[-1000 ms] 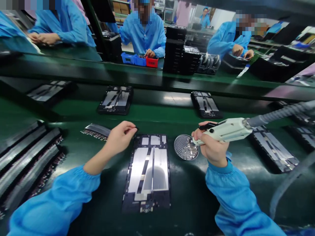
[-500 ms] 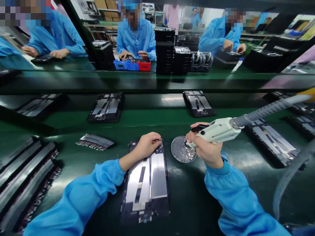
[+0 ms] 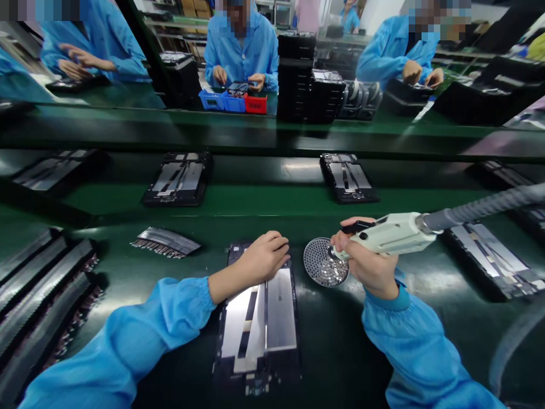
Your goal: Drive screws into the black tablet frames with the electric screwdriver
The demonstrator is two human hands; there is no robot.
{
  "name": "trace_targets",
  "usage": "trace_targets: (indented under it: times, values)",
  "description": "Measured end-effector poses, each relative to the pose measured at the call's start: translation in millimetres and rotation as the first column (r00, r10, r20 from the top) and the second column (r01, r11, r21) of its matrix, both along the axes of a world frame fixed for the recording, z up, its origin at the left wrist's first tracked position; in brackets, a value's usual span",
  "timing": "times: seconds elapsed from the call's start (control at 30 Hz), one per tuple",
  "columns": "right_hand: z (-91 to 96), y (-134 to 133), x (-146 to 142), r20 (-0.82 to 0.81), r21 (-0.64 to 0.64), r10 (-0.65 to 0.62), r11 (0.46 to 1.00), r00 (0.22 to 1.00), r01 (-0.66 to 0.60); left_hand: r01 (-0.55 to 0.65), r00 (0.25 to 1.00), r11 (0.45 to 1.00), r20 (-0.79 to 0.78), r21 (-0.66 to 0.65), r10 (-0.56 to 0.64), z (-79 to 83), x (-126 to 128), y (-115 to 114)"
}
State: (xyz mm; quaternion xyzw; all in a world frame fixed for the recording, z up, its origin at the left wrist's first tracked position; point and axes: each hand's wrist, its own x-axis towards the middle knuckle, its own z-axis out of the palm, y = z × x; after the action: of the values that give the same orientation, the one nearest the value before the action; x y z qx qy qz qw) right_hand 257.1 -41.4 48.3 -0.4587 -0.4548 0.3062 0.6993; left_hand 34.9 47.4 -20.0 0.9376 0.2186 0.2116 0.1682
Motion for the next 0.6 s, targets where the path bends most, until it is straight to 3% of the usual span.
trace_targets:
  times: [0.1,0.2,0.33,0.43,0.6]
  values:
    - [1.2,0,2,0.022,-0.022,-0.009,1.0,1.0,0.01,0.053,0.995,0.997,-0.083,0.058,-0.048,1.7,-8,-6]
    - [2.7,2,4,0.014,-0.005,-0.021,1.0,1.0,0.021,0.071,0.965,0.985,-0.261,0.155,-0.028,7.5,-14,-4]
    - [2.7,5,5,-0.008,0.02,-0.005,1.0,1.0,0.005,0.089,0.919,0.984,-0.394,0.153,-0.022,15.9,-16,-3]
    - [3.6,3,4,0.015,0.043,0.008,0.999,1.0,-0.009,0.105,0.929,0.976,-0.369,0.19,-0.028,12.1,-17,-21]
    - [9.0,-5,-20,0.092,0.079,0.058,0.995,0.994,-0.066,0.054,0.983,0.97,-0.186,0.235,-0.009,-3.2,-19,-63]
